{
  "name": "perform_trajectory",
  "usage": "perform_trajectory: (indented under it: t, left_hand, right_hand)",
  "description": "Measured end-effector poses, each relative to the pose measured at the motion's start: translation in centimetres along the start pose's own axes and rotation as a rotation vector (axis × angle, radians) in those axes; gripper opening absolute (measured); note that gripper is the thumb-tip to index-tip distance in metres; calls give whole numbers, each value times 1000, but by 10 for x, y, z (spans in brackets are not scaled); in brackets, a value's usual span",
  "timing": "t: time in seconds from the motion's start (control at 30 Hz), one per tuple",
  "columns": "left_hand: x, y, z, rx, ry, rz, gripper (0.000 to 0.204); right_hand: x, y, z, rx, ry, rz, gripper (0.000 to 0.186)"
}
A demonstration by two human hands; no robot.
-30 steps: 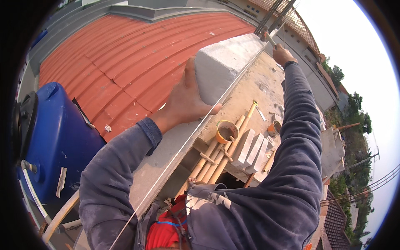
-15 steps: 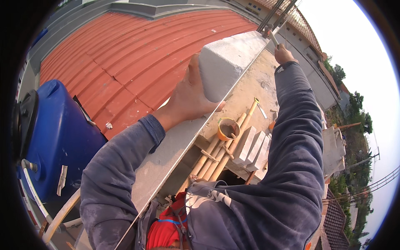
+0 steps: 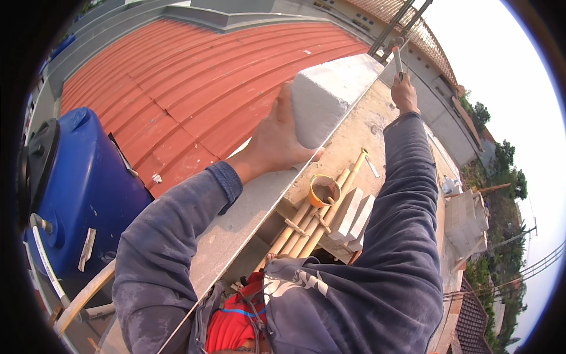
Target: The person scoops mortar from a bucket using a trowel and applies it to a wall of concrete blocks. They then lift a concrete block, place it on the mortar, and tap it into position with a hammer. The person repeats this process, adding mortar and placing another block.
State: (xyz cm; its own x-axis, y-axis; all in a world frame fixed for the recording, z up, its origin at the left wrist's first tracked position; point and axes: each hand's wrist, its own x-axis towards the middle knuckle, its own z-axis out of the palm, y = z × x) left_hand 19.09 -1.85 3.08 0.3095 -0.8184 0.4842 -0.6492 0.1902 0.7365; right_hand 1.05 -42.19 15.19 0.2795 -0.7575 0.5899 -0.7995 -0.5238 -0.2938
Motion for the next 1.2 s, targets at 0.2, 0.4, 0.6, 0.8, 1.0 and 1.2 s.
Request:
perform_trajectory:
  t: [0.2, 0.4, 0.6, 0.8, 1.0, 1.2]
  left_hand:
    - [2, -15, 20, 41, 128, 165, 151]
    - [-2, 0, 5, 31, 8, 18, 147]
    - [1, 3, 11, 29, 1, 58, 149]
    - [0, -17, 15, 3, 112, 212, 157]
    - [-3, -12, 9, 21, 78, 147, 161]
    - [-4, -11, 19, 63, 205, 216, 152]
  right_hand:
    - [-9, 19, -59, 142, 74, -68, 51]
    - [-55, 5, -95, -64, -290, -135, 51]
    - [-91, 50, -105, 82, 138, -375, 48]
    - [-219, -19, -114, 733, 37, -54, 48]
    - [-254, -68, -156, 827, 97, -170, 52]
    - [-246, -66, -168, 717, 6, -277, 50]
